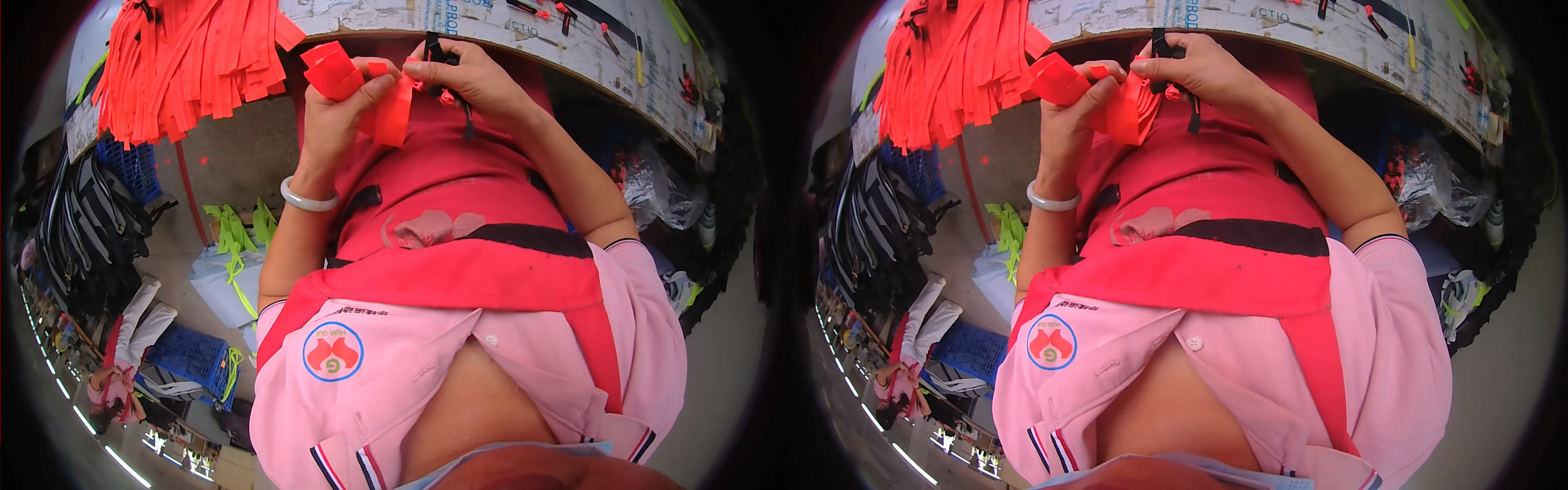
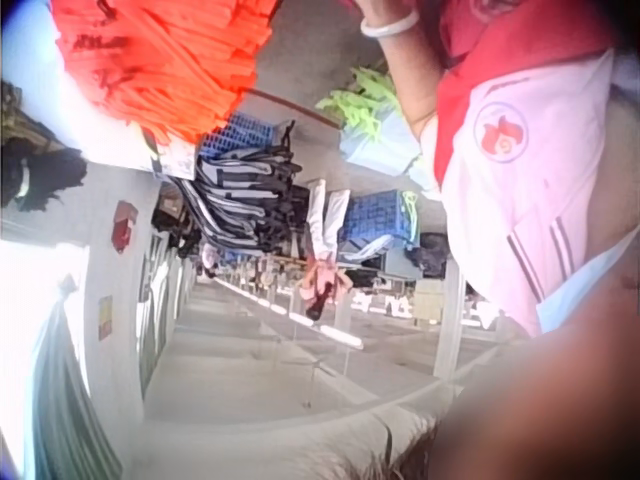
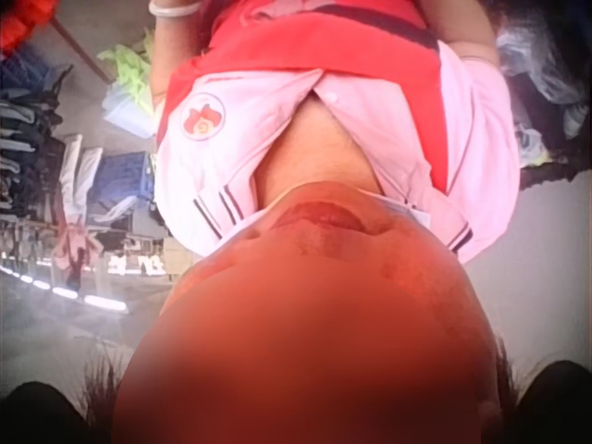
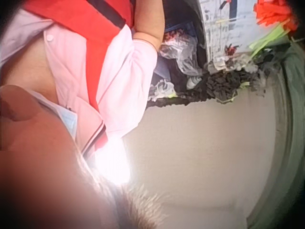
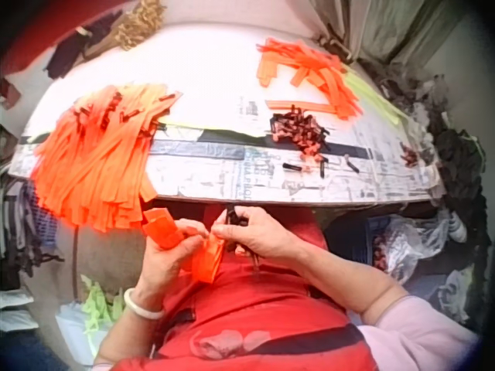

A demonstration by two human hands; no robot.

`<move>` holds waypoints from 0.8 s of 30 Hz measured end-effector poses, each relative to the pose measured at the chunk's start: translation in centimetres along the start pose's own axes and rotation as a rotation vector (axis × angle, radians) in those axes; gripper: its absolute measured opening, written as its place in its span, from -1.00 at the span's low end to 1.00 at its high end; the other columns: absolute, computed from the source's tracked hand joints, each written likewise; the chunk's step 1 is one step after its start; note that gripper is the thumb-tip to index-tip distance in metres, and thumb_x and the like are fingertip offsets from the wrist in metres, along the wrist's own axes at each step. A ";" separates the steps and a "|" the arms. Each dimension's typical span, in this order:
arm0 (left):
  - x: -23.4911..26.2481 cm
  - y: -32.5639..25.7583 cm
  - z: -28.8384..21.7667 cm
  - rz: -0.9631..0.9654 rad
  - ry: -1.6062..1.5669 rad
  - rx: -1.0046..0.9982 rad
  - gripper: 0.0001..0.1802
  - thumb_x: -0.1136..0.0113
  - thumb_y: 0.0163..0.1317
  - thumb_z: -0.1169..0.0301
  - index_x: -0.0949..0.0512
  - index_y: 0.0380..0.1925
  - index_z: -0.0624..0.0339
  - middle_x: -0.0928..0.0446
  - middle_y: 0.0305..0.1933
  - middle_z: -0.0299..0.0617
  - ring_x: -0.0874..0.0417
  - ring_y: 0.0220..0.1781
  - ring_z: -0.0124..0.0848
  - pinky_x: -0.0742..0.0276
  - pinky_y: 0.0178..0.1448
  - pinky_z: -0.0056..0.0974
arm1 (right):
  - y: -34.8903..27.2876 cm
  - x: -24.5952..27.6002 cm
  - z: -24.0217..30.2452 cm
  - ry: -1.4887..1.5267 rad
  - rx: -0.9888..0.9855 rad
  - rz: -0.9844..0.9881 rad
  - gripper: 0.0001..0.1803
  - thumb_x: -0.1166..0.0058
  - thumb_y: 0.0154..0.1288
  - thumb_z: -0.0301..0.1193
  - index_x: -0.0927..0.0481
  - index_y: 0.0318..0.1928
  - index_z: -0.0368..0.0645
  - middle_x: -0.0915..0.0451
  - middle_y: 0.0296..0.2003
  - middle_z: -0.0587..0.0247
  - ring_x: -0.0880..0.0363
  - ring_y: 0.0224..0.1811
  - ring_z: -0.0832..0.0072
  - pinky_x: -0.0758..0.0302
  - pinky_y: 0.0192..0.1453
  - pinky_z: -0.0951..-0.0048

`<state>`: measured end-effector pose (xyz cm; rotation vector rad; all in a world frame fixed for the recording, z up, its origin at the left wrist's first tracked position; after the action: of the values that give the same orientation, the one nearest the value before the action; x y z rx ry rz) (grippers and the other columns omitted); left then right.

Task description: Assembling plastic buckles onto fabric straps for safety vests.

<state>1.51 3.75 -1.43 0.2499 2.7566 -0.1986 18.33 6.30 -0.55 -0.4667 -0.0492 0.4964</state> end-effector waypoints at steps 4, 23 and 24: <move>0.2 -0.3 -0.4 0.020 -0.014 0.103 -0.83 -0.17 0.26 0.49 -0.59 -0.17 0.30 -0.62 -0.24 -0.25 -0.58 -0.27 -0.56 -0.47 -0.20 -0.48 | -0.3 0.1 0.5 0.082 0.003 0.012 -0.69 -0.17 0.27 -0.19 -0.60 -0.15 -0.16 -0.59 -0.38 0.46 -0.46 -0.36 0.81 -0.32 -0.40 0.75; -1.3 -0.6 -0.5 -0.051 0.220 0.073 -0.80 -0.21 0.26 0.43 -0.64 -0.18 0.31 -0.62 -0.39 -0.33 -0.50 -0.49 -0.66 -0.41 -0.40 -0.53 | -1.9 -0.8 2.4 -0.072 0.275 -0.065 -0.78 -0.07 0.35 -0.38 -0.59 -0.09 -0.24 -0.62 -0.39 0.35 -0.56 -0.36 0.70 -0.46 -0.39 0.69; -1.3 -0.7 -0.5 -0.052 0.218 0.068 -0.80 -0.20 0.26 0.44 -0.63 -0.17 0.31 -0.62 -0.39 -0.33 -0.51 -0.48 -0.65 -0.41 -0.40 -0.53 | -2.0 -0.8 2.5 -0.060 0.242 -0.078 -0.78 -0.07 0.35 -0.38 -0.59 -0.09 -0.24 -0.61 -0.39 0.34 -0.55 -0.37 0.70 -0.46 -0.39 0.69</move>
<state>2.44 2.98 -0.39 0.2300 2.9779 -0.2947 18.12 5.40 2.66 -0.2119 -0.0642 0.4333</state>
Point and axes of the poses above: each hand's wrist, its own y-axis towards the middle knuckle, its own x-axis out of the back of the hand, z = x × y, the point moved 5 cm from there along y, towards the middle knuckle
